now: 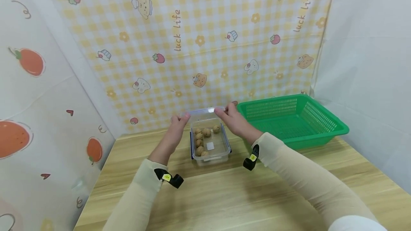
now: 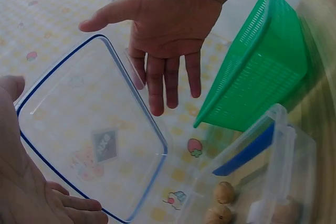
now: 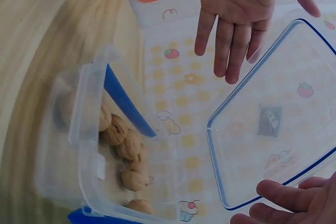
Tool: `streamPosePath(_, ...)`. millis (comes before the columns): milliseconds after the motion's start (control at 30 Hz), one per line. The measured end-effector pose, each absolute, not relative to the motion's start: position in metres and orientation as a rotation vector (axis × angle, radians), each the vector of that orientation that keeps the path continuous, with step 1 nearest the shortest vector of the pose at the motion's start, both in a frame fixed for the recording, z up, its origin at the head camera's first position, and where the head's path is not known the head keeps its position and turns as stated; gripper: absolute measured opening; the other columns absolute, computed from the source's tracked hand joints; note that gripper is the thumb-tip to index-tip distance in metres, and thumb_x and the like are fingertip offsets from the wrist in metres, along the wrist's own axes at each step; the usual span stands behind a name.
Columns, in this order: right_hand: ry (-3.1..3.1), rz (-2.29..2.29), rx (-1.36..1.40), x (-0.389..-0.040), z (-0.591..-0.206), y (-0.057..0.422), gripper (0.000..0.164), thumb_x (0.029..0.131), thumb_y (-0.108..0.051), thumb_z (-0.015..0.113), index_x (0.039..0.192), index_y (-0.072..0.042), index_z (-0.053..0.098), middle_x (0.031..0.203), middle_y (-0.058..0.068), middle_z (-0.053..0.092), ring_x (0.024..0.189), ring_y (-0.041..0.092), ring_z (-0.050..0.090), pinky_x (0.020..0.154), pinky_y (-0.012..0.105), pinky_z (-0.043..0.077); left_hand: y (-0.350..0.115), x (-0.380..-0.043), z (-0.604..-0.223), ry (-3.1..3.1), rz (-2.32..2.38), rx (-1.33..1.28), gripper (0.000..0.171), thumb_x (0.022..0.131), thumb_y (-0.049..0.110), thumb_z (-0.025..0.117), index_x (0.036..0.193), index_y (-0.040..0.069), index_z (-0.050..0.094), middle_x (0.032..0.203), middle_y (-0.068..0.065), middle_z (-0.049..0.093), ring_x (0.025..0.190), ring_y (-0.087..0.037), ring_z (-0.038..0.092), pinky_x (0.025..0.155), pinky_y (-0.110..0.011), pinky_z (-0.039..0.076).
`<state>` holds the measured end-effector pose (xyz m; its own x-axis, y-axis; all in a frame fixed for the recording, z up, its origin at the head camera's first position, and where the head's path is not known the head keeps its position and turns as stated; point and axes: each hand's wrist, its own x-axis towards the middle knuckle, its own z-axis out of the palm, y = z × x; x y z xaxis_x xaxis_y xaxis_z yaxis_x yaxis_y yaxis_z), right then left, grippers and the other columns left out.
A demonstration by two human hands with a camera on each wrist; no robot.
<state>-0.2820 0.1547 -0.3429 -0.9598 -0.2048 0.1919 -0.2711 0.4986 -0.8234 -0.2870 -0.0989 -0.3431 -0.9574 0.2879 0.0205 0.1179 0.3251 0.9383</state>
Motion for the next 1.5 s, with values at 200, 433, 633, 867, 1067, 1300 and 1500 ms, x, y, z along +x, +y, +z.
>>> streamPosePath(200,-2.641,1.704,0.395,-0.279,-0.362,0.148,0.093,0.098,-0.065,0.049,0.155,-0.001,0.014,0.153,0.026,0.030,0.140,0.038,0.039,0.111,0.057,0.037,-0.095,-0.288,-0.365,2.423,1.733,0.345,0.087,0.100,0.061,0.047,0.153,0.003,0.010,0.164,-0.028,0.008,0.152,-0.044,0.008,0.119,-0.065,0.011)
streamPosePath(433,-2.576,1.755,0.342,-0.276,-0.388,0.142,0.098,0.094,-0.058,0.064,0.159,-0.006,0.012,0.157,0.022,0.033,0.145,0.036,0.035,0.115,0.055,0.034,-0.088,-0.289,-0.390,2.408,1.852,0.473,0.074,0.104,0.036,0.051,0.155,-0.003,0.014,0.159,-0.028,0.028,0.148,-0.041,0.027,0.121,-0.053,0.022)
streamPosePath(633,-2.529,1.740,0.439,-0.277,-0.408,0.142,0.096,0.094,-0.053,0.067,0.163,-0.014,0.013,0.160,0.013,0.036,0.150,0.032,0.029,0.118,0.057,0.026,-0.084,-0.288,-0.412,2.452,1.825,0.459,0.078,0.102,0.035,0.059,0.159,0.003,0.015,0.161,-0.024,0.029,0.149,-0.041,0.026,0.120,-0.056,0.021)
streamPosePath(867,-2.541,1.660,0.502,-0.276,-0.430,0.147,0.093,0.095,-0.047,0.069,0.165,-0.023,0.011,0.158,0.006,0.042,0.145,0.031,0.039,0.115,0.056,0.032,-0.086,-0.284,-0.434,2.474,1.819,0.606,0.083,0.101,0.035,0.063,0.161,0.010,0.012,0.157,-0.021,0.038,0.147,-0.041,0.032,0.120,-0.057,0.019)
streamPosePath(1067,-2.555,1.607,0.547,-0.274,-0.447,0.151,0.091,0.095,-0.043,0.070,0.164,-0.023,0.013,0.159,0.004,0.041,0.145,0.030,0.039,0.116,0.056,0.031,-0.089,-0.280,-0.454,2.508,1.733,0.652,0.087,0.102,0.038,0.061,0.163,0.013,0.004,0.161,-0.021,0.032,0.147,-0.041,0.031,0.119,-0.057,0.020)
streamPosePath(1300,-2.523,1.617,0.621,-0.274,-0.463,0.154,0.093,0.096,-0.035,0.071,0.164,-0.018,0.009,0.159,0.009,0.040,0.145,0.031,0.038,0.118,0.053,0.027,-0.093,-0.281,-0.468,2.529,1.661,0.676,0.092,0.101,0.045,0.060,0.164,0.021,-0.004,0.163,-0.015,0.031,0.146,-0.037,0.035,0.119,-0.054,0.024)
streamPosePath(1500,-2.497,1.650,0.658,-0.278,-0.473,0.151,0.093,0.097,-0.024,0.071,0.164,-0.016,0.007,0.158,0.015,0.040,0.143,0.034,0.041,0.118,0.054,0.028,-0.096,-0.281,-0.474,2.528,1.631,0.655,0.095,0.100,0.046,0.061,0.164,0.024,-0.005,0.163,-0.013,0.032,0.147,-0.034,0.035,0.119,-0.051,0.025)
